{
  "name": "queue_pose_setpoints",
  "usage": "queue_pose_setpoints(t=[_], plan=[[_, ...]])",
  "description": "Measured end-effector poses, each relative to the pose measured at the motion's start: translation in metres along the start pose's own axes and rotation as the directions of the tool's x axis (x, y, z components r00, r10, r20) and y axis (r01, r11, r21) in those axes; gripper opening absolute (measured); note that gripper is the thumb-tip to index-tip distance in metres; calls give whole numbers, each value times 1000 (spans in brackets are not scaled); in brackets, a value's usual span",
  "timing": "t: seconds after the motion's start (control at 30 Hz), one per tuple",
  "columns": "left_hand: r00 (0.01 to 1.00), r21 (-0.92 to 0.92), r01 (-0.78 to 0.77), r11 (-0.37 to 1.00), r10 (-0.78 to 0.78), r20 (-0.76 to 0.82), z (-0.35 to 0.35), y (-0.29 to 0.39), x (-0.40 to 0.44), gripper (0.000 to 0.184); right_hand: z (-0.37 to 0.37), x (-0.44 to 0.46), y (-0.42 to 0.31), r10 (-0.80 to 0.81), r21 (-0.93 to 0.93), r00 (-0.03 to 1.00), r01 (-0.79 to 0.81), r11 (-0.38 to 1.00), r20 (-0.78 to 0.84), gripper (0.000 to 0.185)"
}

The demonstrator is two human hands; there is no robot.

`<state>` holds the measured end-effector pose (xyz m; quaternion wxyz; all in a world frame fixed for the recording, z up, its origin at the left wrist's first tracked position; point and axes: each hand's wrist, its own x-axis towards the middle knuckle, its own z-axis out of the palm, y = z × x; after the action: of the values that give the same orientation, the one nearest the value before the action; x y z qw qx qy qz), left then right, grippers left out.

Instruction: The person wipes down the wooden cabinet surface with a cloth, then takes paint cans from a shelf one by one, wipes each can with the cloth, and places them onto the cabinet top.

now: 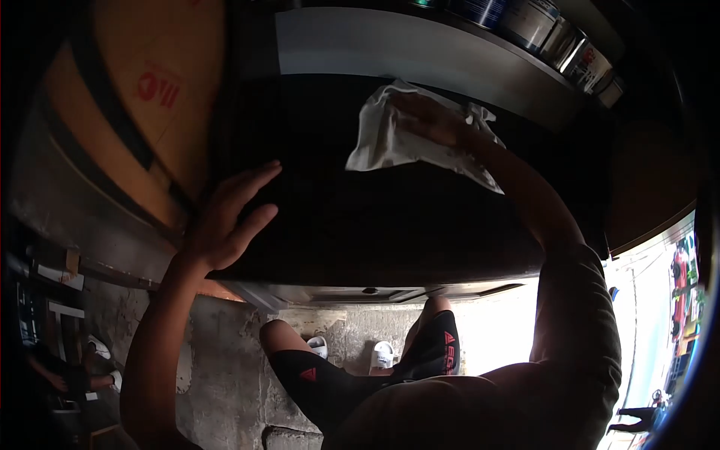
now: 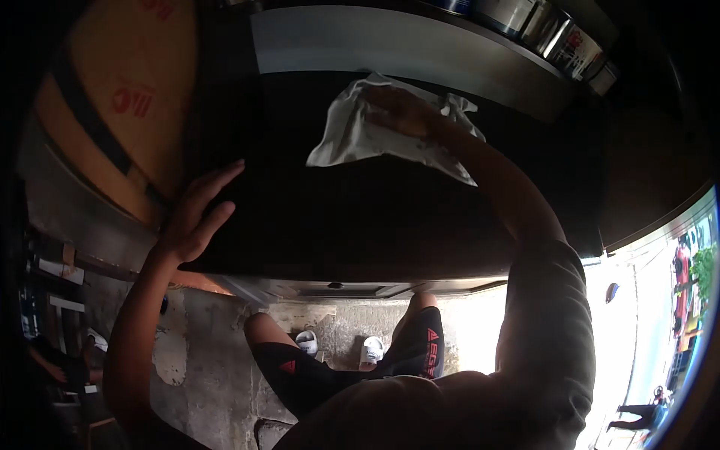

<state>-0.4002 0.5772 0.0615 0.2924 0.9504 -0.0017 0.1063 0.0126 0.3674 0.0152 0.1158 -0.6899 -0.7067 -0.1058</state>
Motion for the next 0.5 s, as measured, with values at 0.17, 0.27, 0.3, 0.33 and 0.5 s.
queue_pose_setpoints(t=[0.17, 0.27, 0.3, 0.33, 0.5], plan=[[998, -83, -6, 997, 1, -59, 0, -1, -4, 54, 32, 81, -23, 369, -684, 910, -149, 714, 187, 54], [999, -59, 9, 998, -11, -42, 3, -7, -4, 56, 29, 99, -81, -59, -95, 997, 54, 994, -50, 52], [999, -63, -6, 998, 3, -40, 4, -9, -4, 56, 27, 112, -77, -41, -18, 998, 42, 999, 41, 51], [999, -61, -21, 998, 19, -43, 3, -10, -3, 56, 27, 130, -72, -43, -12, 999, 43, 999, 34, 51], [994, -70, -41, 997, 34, -101, 3, -7, -4, 57, 58, 212, -87, 329, -154, 926, -303, 941, 187, 63]])
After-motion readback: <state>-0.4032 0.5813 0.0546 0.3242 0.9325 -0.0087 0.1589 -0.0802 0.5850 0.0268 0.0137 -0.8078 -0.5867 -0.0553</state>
